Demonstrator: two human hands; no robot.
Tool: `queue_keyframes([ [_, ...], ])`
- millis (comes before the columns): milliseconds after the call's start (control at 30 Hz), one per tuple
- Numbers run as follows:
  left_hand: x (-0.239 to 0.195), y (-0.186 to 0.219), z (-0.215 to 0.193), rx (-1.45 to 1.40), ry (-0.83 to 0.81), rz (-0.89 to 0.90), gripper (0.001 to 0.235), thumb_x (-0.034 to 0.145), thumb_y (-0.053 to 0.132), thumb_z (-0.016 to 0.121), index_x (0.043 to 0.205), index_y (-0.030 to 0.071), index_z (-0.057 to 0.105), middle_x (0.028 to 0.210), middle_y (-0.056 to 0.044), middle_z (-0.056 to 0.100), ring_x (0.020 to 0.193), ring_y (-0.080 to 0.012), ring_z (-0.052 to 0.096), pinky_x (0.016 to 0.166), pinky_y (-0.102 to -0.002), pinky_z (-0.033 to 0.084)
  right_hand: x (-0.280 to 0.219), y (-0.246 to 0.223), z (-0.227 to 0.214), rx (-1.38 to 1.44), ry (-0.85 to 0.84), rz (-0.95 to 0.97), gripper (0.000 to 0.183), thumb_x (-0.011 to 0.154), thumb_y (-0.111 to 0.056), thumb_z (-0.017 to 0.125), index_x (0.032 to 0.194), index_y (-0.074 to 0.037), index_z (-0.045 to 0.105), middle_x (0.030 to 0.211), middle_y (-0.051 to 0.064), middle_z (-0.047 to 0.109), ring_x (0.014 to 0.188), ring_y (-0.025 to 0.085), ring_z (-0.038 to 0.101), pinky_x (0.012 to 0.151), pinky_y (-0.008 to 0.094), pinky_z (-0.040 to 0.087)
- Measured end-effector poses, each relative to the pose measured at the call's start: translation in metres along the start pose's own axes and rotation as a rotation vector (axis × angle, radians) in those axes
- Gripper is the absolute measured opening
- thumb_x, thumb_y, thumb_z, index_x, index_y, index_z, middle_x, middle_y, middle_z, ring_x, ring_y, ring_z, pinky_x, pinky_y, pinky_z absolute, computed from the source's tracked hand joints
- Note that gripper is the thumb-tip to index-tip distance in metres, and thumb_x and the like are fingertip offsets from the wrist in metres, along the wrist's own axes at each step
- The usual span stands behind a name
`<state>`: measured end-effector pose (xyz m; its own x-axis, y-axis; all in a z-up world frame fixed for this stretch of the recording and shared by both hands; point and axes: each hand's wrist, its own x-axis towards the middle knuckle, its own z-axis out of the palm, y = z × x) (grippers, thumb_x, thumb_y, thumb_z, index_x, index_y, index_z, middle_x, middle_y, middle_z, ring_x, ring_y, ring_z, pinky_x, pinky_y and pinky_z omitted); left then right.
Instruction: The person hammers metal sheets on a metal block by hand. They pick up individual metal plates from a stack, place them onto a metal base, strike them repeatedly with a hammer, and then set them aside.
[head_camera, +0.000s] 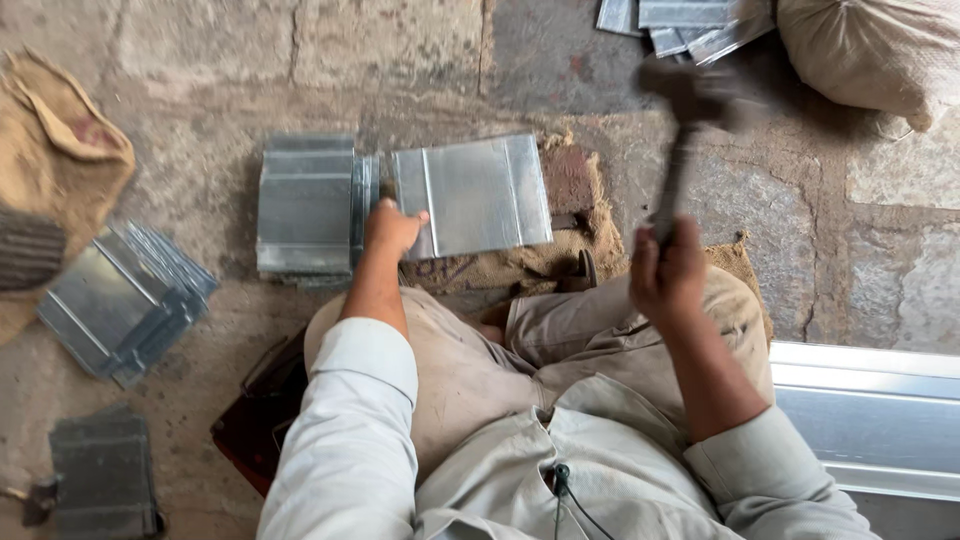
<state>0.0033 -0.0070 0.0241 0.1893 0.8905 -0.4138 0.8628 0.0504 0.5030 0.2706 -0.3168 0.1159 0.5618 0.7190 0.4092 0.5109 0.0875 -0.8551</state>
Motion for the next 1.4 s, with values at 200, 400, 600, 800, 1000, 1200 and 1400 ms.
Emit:
queue_keyframes([
  [200, -0.012, 0.017, -0.019, 0.014, -0.127, -0.175, 0.07, 0.085, 0.041, 0.08, 0.134, -0.003, 0.056, 0.12, -0.025, 0.071, 0.102, -0.0386, 0.077, 0.083, -0.048, 0.062, 0.006, 0.012, 0.027, 0.022, 0.091, -0.356, 0.013, 0.109, -0.009, 0.051, 0.119, -0.004, 0.045, 0.084, 0.007, 0.058, 0.06, 0.013, 0.056, 0.052, 0.029, 0.047],
  [400, -0.004, 0.006, -0.01, 0.047, -0.054, -0.068, 0.071, 0.083, 0.042, 0.085, 0.131, -0.003, 0.058, 0.123, -0.026, 0.069, 0.11, -0.0382, 0.07, 0.088, -0.045, 0.058, -0.017, 0.044, 0.072, -0.456, -0.519, 0.266, 0.029, 0.101, -0.026, 0.058, 0.116, -0.001, 0.052, 0.068, 0.017, 0.059, 0.061, 0.042, 0.06, 0.058, 0.051, 0.049],
  [600, 0.009, -0.012, 0.0, 0.035, -0.051, -0.045, 0.07, 0.084, 0.041, 0.082, 0.131, -0.003, 0.057, 0.127, -0.027, 0.066, 0.116, -0.04, 0.067, 0.095, -0.046, 0.055, -0.014, 0.061, 0.055, -0.268, -0.241, 0.342, 0.024, 0.108, -0.028, 0.058, 0.105, -0.004, 0.053, 0.067, 0.013, 0.059, 0.056, 0.031, 0.06, 0.053, 0.045, 0.047],
  [800, 0.027, -0.029, 0.004, -0.33, 0.001, 0.052, 0.049, 0.099, 0.041, 0.067, 0.124, -0.001, 0.064, 0.111, -0.02, 0.072, 0.1, -0.0313, 0.068, 0.083, -0.044, 0.053, -0.011, 0.088, 0.044, 0.439, -0.272, 1.184, 0.017, 0.102, -0.023, 0.057, 0.106, -0.007, 0.053, 0.064, 0.0, 0.049, 0.046, 0.012, 0.043, 0.038, 0.031, 0.034],
  [1000, 0.027, -0.035, -0.01, -1.0, -0.283, -0.307, 0.024, 0.101, 0.038, 0.059, 0.106, 0.014, 0.061, 0.084, -0.004, 0.061, 0.071, -0.0201, 0.052, 0.049, -0.036, 0.036, -0.01, 0.092, 0.057, 0.101, -0.295, 1.068, 0.026, 0.1, -0.023, 0.061, 0.108, 0.0, 0.053, 0.066, 0.01, 0.054, 0.047, 0.019, 0.051, 0.039, 0.037, 0.044],
  [1200, -0.011, -0.012, -0.03, -1.088, -0.207, -0.329, 0.02, 0.103, 0.031, 0.061, 0.11, 0.012, 0.064, 0.086, -0.003, 0.062, 0.072, -0.0186, 0.053, 0.052, -0.035, 0.042, -0.006, 0.074, 0.065, -0.043, -0.355, 1.056, 0.038, 0.095, -0.024, 0.069, 0.116, 0.002, 0.052, 0.072, 0.012, 0.061, 0.05, 0.023, 0.06, 0.043, 0.038, 0.05],
  [1400, -0.058, 0.022, -0.05, -0.726, 0.169, 0.199, 0.019, 0.105, 0.023, 0.057, 0.111, 0.007, 0.066, 0.088, -0.005, 0.071, 0.077, -0.021, 0.062, 0.062, -0.038, 0.05, -0.003, 0.075, 0.063, -0.046, -0.379, 1.038, 0.036, 0.095, -0.024, 0.07, 0.114, 0.002, 0.054, 0.073, 0.013, 0.064, 0.05, 0.022, 0.062, 0.043, 0.038, 0.051],
])
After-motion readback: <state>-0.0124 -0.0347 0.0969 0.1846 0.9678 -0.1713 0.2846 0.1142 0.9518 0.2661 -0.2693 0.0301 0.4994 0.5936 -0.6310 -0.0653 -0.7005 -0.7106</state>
